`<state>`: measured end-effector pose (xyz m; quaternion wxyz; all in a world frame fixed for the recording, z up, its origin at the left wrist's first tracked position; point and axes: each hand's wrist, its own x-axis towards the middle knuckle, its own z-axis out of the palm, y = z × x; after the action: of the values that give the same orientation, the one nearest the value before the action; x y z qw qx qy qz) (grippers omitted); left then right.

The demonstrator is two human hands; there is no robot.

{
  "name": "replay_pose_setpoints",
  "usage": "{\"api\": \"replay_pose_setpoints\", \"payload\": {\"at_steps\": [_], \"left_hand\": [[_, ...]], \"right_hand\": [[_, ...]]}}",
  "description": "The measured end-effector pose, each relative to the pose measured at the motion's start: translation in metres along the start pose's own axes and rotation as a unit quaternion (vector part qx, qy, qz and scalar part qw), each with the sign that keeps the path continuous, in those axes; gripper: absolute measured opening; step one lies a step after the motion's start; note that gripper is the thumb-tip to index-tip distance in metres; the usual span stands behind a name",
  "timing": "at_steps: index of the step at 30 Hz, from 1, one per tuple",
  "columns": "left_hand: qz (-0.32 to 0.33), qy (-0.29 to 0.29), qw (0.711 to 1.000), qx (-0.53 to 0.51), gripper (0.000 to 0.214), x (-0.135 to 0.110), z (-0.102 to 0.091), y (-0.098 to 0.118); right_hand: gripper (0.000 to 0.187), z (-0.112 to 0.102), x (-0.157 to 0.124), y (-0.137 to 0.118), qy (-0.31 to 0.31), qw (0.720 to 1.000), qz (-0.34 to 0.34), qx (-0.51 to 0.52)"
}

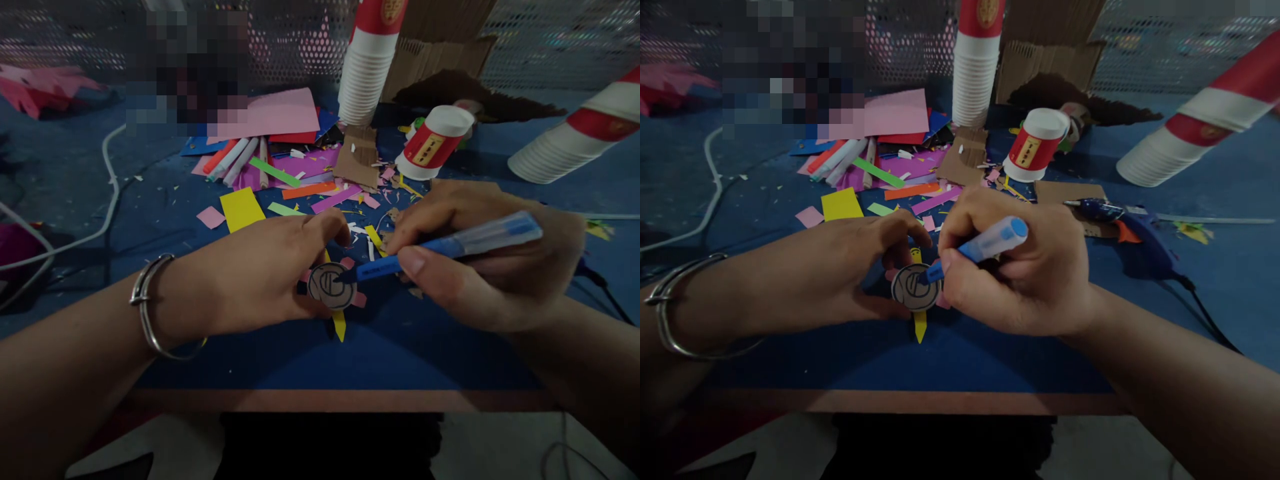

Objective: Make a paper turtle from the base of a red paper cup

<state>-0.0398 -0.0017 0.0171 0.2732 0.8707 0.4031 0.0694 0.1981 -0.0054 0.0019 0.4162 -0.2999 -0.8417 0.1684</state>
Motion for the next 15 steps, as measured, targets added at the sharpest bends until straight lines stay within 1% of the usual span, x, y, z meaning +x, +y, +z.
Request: {"api": "replay_pose_setpoints", "payload": {"at_steps": [5, 9, 15], "left_hand": [[-0.016, -0.008, 1.000, 0.007, 0.050, 0.0005, -0.0010, 0.0021], [-0.012, 0.002, 1.000, -0.001, 0.052, 0.0002, 0.0003, 0.0001], [-0.002, 0.004, 1.000, -0.007, 0.049, 0.0000, 0.0011, -0.0014]], "right_hand": [[0.018, 0.0009, -0.0020, 0.0033, -0.007, 1.000, -0.001, -0.014], [0.019, 0.0017, -0.0017, 0.0024, -0.004, 1.000, -0.011, -0.024], [0.018, 0.0010, -0.0007, 0.0010, -0.013, 0.999, -0.016, -0.035]]}}
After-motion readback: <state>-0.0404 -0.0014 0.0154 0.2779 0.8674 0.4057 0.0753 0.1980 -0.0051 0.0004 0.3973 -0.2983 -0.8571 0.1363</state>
